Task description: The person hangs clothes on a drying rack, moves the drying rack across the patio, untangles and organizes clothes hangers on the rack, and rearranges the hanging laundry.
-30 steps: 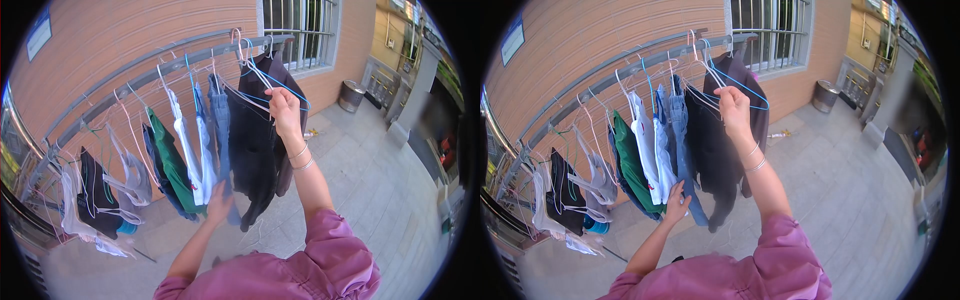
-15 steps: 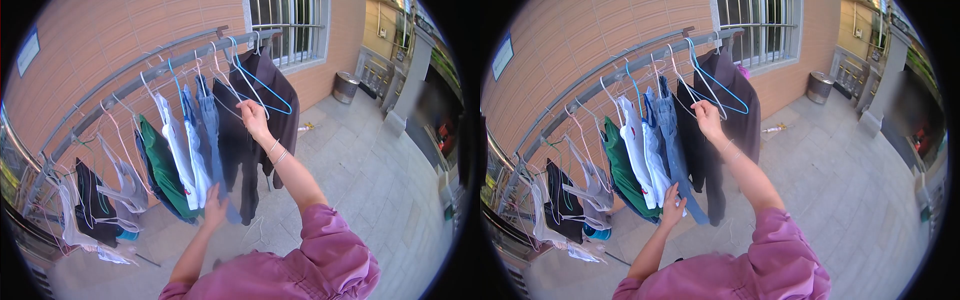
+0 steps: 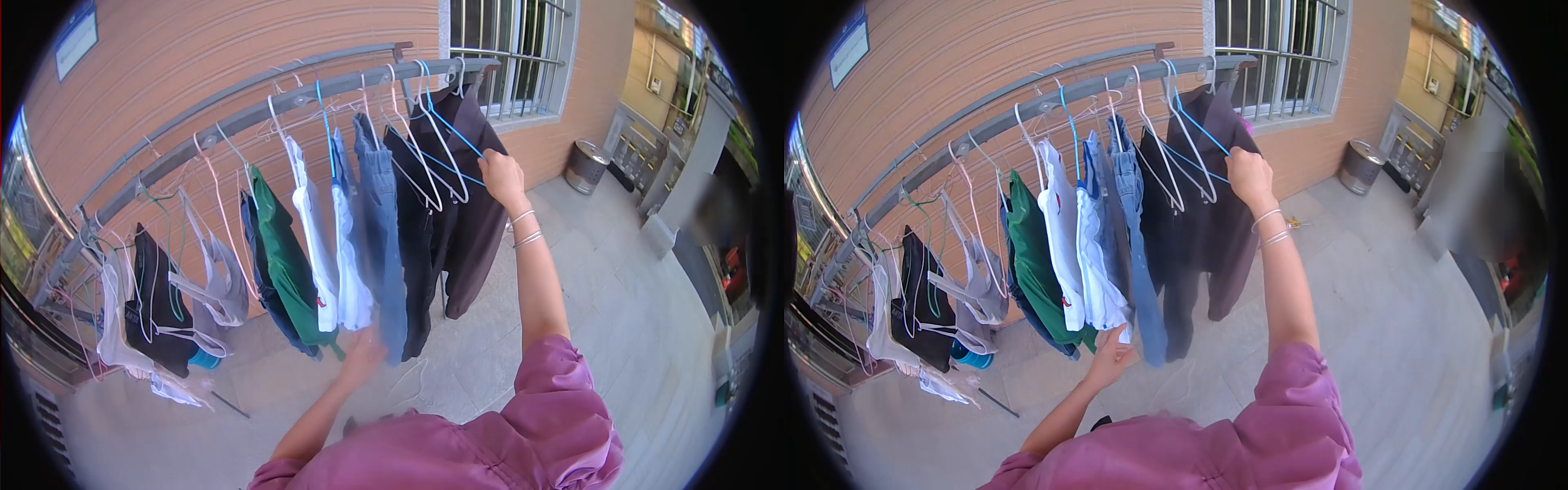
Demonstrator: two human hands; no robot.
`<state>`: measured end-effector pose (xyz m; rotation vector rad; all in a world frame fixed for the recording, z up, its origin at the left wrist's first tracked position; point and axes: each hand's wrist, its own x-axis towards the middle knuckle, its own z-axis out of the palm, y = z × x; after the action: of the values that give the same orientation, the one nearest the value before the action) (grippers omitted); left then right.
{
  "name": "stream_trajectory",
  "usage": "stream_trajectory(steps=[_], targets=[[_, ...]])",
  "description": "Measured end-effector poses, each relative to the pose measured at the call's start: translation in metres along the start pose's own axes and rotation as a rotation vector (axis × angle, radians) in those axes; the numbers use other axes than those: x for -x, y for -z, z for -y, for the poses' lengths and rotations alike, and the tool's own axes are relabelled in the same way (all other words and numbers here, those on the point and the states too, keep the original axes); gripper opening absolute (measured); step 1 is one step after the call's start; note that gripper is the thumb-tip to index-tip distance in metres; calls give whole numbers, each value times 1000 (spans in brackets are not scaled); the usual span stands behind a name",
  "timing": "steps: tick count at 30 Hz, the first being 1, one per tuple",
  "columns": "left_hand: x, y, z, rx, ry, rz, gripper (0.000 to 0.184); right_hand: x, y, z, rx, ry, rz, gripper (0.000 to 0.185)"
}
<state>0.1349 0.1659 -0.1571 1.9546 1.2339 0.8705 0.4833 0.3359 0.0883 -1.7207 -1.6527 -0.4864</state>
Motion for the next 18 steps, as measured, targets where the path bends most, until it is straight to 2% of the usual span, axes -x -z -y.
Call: stream_trajectory(steps=[2, 5, 9, 13, 15, 17, 18], targets=[[15, -1, 8, 34, 78, 54, 56, -3, 12, 5, -32, -33, -108, 17], [37, -4, 19, 69, 132, 22, 54, -22, 39, 10, -113, -61, -260, 19], [55, -8, 29, 111, 146, 35, 52, -19, 97, 21, 16, -20, -182, 22], [73, -3, 35, 123, 196, 10, 51, 44, 145, 34, 51, 33, -358, 16], [85, 4, 37, 118, 245, -27, 49, 88, 166, 42, 8, -25, -408, 11], [99, 8, 40, 97, 285, -63, 46, 126, 171, 32, -187, -29, -466, 17], [106, 8, 45, 101, 312, -87, 45, 137, 163, 21, -195, 91, -588, 20]])
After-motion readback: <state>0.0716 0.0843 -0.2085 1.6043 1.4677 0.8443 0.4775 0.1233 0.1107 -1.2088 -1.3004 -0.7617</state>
